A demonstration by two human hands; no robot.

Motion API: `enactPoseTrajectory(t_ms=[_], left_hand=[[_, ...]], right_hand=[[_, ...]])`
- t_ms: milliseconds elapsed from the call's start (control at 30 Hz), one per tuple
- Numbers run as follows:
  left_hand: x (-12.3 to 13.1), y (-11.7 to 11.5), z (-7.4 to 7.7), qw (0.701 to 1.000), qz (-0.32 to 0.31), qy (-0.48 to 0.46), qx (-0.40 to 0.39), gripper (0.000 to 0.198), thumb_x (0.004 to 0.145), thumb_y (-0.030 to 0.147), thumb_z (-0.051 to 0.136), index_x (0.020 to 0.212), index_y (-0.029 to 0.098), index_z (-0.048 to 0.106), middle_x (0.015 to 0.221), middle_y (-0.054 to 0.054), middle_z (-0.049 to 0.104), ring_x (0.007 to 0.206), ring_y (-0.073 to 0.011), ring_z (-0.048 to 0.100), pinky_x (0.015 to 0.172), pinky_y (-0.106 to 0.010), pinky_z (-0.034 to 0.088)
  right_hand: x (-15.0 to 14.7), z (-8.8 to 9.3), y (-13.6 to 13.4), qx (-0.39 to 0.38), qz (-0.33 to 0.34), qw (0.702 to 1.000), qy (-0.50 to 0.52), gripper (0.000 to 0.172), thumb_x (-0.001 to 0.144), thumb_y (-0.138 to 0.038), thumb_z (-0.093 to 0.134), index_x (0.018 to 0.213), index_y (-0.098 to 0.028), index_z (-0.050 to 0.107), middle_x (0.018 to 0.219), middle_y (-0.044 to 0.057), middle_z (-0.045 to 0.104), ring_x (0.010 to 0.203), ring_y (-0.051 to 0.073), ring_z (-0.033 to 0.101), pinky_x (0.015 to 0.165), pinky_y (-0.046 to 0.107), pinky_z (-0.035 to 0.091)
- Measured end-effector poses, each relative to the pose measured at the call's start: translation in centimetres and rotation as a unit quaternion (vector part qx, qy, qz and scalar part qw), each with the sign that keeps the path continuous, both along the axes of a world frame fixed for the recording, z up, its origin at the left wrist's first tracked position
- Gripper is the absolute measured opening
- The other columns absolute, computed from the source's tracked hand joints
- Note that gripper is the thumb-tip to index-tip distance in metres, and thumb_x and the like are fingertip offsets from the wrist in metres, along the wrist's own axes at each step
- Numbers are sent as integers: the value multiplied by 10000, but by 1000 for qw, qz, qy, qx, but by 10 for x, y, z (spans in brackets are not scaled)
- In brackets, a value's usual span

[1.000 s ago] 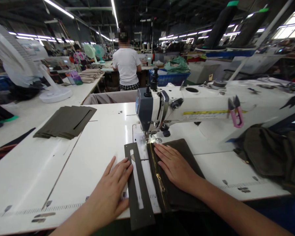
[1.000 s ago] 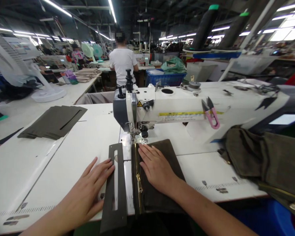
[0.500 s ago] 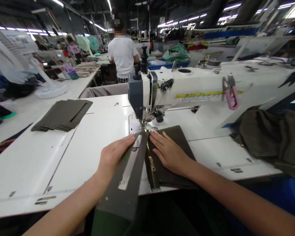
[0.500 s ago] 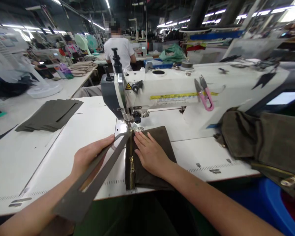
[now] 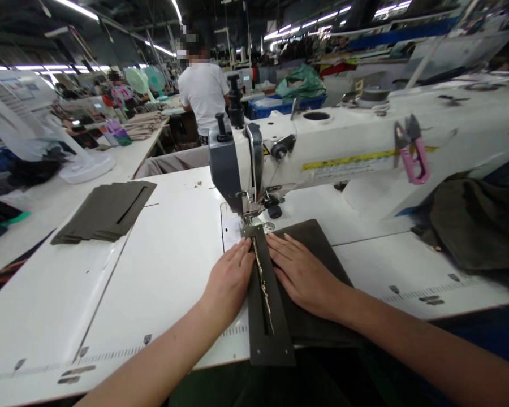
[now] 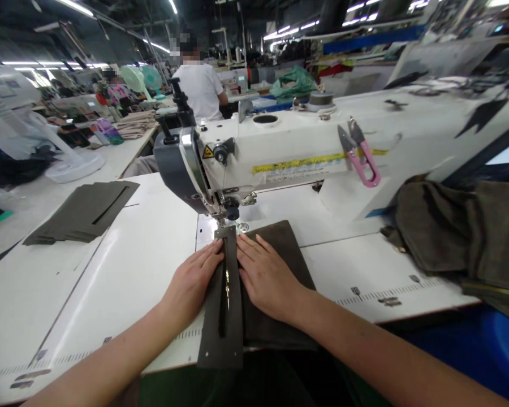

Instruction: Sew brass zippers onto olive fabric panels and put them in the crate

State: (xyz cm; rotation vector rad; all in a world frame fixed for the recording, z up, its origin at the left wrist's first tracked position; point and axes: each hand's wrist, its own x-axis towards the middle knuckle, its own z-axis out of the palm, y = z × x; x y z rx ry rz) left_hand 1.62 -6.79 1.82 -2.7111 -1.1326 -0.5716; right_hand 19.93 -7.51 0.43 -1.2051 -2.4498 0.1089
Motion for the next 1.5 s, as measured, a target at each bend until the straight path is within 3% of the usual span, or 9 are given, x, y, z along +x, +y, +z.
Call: enactPoseTrajectory(t_ms=[133,367,733,967,1133,1300,1500], left_hand=[[2,2,1,1000,4,24,-3,221,879,75,353,978,51,549,1162,-209,561,1096,-274,530,875,-420,502],[-2,5,-1,998,3,51,26,280,910,110,260,1010,80,520,1091,-187,594,1058,-263,545,831,-422,503],[-5,13,2,993,-28,98,55,288,867,112,273,1083,88,461,1040,-185,589,1020,-272,540,783,-410,481],[-2,12,5,995,-23,100,14,301,876,104,274,1102,126,471,1170,-177,545,1070,-271,527,812,-420,488],[-2,2,1,999,24,16,-47,418,869,87,301,1283,122,342,1201,-161,534,1101,-239,511,863,-418,489],[-1,-4,-2,999,31,9,-38,367,870,51,287,1156,113,510,1216,-162,517,1163,-247,461,946,-466,430],[-2,1,-5,999,14,29,-20,324,883,91,345,1140,97,542,1190,-161,550,1150,-250,483,965,-464,410]], right_hand=[[-6,2,2,3,-33,999,21,444,889,-184,327,1321,-94,378,1328,140,443,1218,225,393,1008,448,320],[-11,5,3,-30,-36,998,32,450,910,-289,351,1354,-217,333,1342,132,412,1235,266,347,1009,502,258],[-8,7,5,-41,-42,994,90,422,909,-285,345,1322,-204,369,1311,139,438,1238,262,341,1015,505,252],[-3,3,4,-20,-21,997,70,450,892,-221,330,1303,-47,390,1358,171,391,1283,241,294,1075,436,208],[1,2,0,-22,13,999,24,490,882,-213,339,1351,-72,323,1401,163,323,1330,232,197,1084,459,188],[-3,-1,-3,9,1,1000,-9,465,867,-165,346,1327,-106,379,1396,125,346,1325,216,214,1085,442,220],[-5,-3,0,30,2,999,-15,513,828,-110,371,1341,-114,356,1394,106,352,1321,200,228,1079,437,253]])
